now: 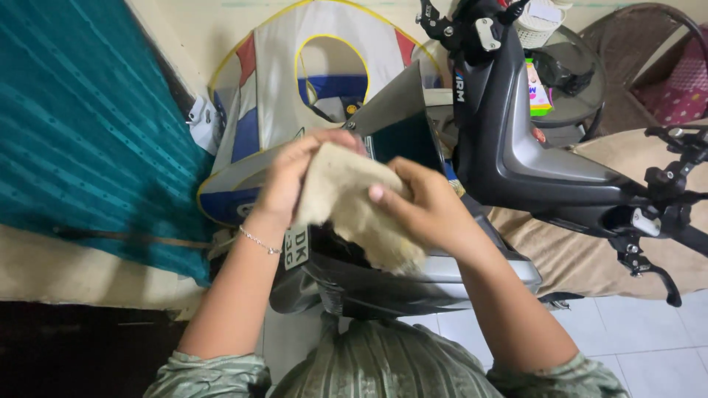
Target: Wiping down the front of a motorcycle and a nearby door using a cleaning cloth.
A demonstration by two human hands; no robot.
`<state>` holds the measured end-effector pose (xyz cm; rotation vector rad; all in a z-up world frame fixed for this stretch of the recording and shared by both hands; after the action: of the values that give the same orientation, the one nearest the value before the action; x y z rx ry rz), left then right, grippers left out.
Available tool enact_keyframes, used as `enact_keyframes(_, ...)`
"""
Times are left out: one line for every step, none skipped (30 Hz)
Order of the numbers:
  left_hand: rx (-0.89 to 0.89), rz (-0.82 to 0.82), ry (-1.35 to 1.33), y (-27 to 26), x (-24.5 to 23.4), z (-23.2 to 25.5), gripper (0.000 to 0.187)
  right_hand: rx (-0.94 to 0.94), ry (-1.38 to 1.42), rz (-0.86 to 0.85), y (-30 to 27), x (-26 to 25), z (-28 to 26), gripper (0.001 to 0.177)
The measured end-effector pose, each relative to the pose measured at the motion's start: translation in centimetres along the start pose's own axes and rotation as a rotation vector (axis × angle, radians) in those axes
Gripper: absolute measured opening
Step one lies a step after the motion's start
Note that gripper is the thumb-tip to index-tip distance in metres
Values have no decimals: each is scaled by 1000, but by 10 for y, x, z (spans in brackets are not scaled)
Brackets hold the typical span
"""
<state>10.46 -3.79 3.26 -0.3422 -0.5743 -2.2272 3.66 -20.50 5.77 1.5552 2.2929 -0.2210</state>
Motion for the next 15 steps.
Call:
enact_keyframes(-4,-3,-1,0,-4,2,39,3,2,4,4,-1,-3,31)
enact_keyframes(154,142,219,0,-20,22,41,-83,-147,165,4,-16,-16,29)
enact_keyframes(314,289,439,-5,-30,43,44,-168,-297,324,1,-29,-31,33)
enact_keyframes(314,277,437,0,-26,30,44,-166,-300,335,-2,-35,-32,33)
enact_keyframes(351,349,627,1,-22,25,46,-250,-455,435,-11,-44,-45,39)
enact_keyframes(395,423,820,3,-18,21,49,-340,-613,531,-18,-50,-58,48)
enact_keyframes(405,413,821,5,-9,-8,49,-345,-618,542,-22,-57,-53,48)
enact_keyframes(301,310,1154,11,12,-46,58,-327,-595,612,-30,-67,-46,49)
enact_keyframes(184,195,1480,15,30,-89,71,-308,-571,682,-39,-76,-39,51)
enact_keyframes(181,203,1478,11,45,-83,71,-309,-571,674,-46,-76,-33,51)
enact_keyframes(150,249,1414,7,54,-76,70,-265,-509,734,-56,-84,-23,51)
enact_keyframes(131,287,1353,8,63,-68,69,-227,-447,803,-65,-94,-14,52)
enact_keyframes(139,289,1355,8,59,-61,69,-234,-449,805,-71,-92,3,52)
enact_keyframes(159,354,1265,10,50,-53,65,-240,-419,855,-80,-94,21,50)
enact_keyframes(177,416,1173,11,42,-45,61,-246,-387,905,-89,-97,39,49)
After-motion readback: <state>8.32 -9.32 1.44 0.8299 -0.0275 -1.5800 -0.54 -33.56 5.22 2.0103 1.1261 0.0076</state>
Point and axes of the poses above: each hand's wrist, its own y-axis towards the middle knuckle, its own x-axis out of the palm, z = x × y, the point moved 9 cm from there along y, towards the middle knuckle, and after that the axes turned 7 degrees about -z, right-handed, at the moved point
